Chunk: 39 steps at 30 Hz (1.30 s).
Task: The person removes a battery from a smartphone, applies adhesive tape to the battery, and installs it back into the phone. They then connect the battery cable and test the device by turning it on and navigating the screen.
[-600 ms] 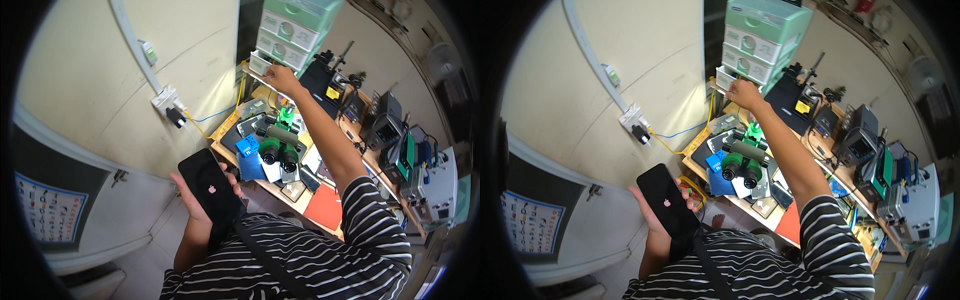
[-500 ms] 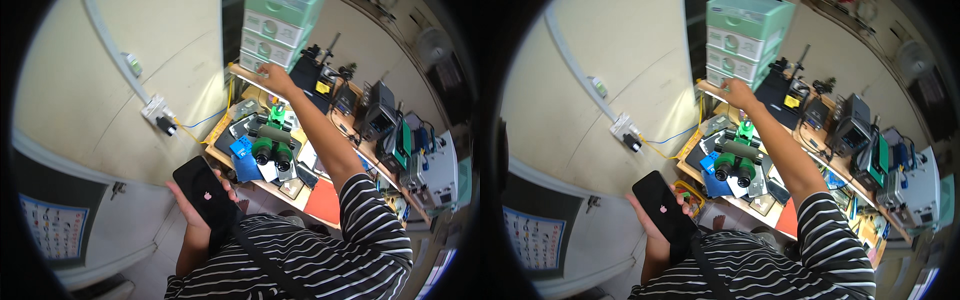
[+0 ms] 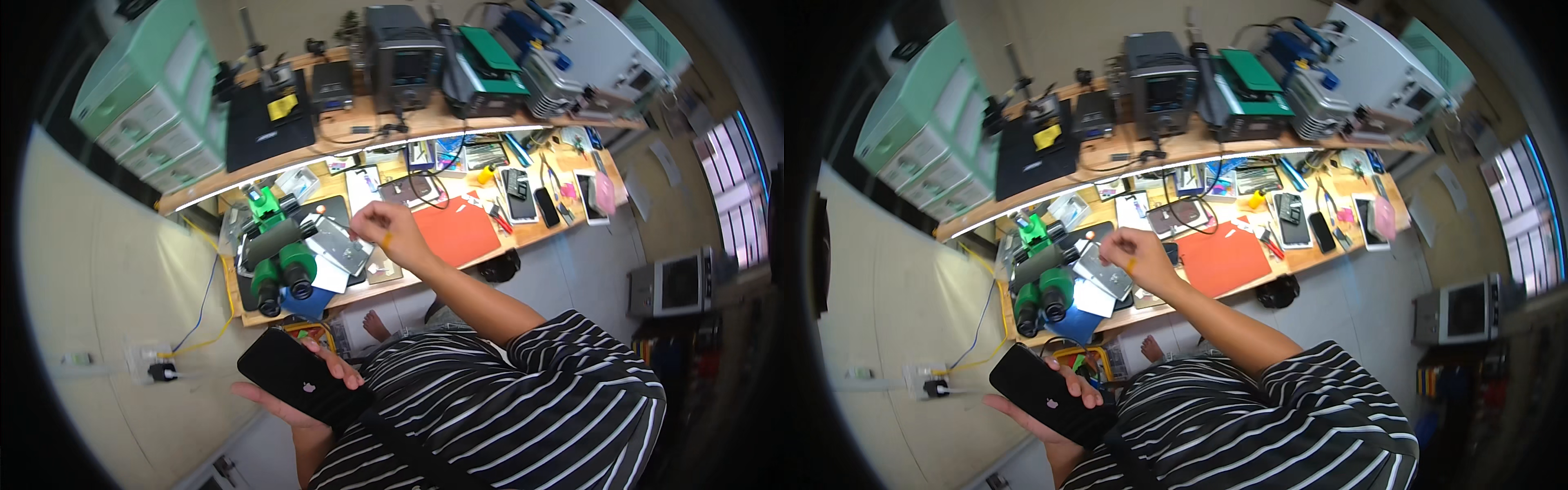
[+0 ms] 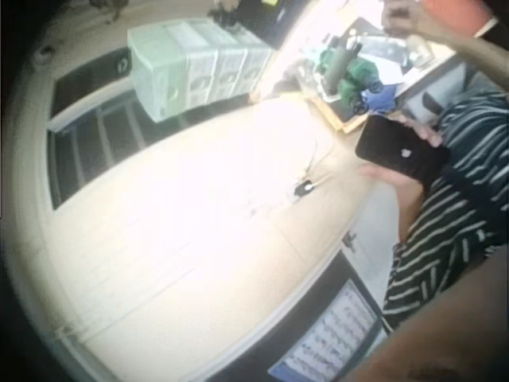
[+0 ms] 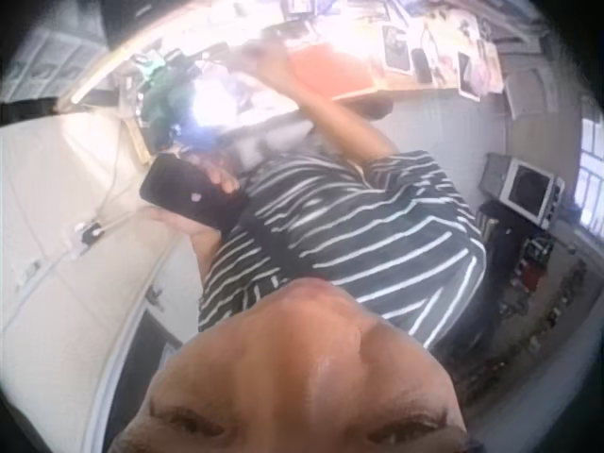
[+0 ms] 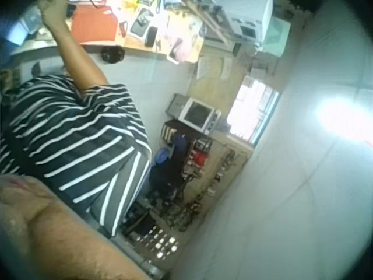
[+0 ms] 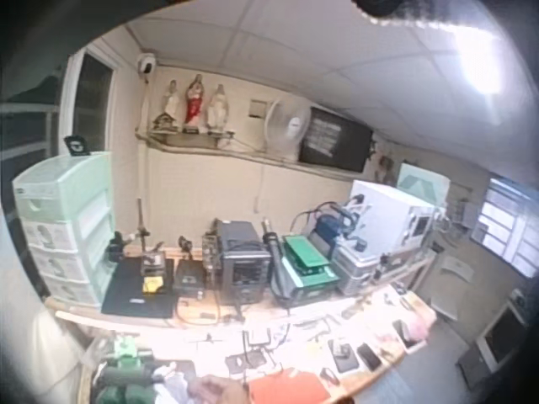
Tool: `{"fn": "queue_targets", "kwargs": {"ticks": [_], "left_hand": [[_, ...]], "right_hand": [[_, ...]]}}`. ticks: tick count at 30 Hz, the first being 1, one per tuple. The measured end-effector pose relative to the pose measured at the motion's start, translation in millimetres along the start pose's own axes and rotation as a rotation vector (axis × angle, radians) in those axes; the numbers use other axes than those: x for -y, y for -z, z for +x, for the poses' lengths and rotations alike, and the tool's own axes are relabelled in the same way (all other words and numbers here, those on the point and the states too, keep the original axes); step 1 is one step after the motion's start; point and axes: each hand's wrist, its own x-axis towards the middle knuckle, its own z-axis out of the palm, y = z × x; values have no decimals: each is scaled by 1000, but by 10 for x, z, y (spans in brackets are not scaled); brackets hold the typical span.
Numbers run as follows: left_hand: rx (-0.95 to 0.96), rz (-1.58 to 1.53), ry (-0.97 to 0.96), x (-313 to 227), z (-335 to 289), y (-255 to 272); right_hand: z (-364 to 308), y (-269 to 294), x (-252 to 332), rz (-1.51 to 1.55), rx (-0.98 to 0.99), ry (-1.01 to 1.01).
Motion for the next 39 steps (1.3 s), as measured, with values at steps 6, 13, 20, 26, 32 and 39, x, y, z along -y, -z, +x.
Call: {"fn": "queue_targets", "kwargs": {"ticks": [6,13,20,26,32,39], "left_hand": [[153,89,209,333,421,-120],[259,36,353,1059,887,-583],[277,30,293,1558,928,-821],[81,114,66,1595,683,-852],[-102,73,-216,1371,224,-755],[-208,1,-298,921,-76,-330]], "right_hand": [[-1433,1206,-554,-1,-416,-306],[-1565,1803,-427,-10,-567,-233],[-913,1982,80,-12,-254,-47],[567,1206,1178,-558,191,611],[2256,682,2072,-946,381,517],[3297,163,1868,-1298,281,112]]}}
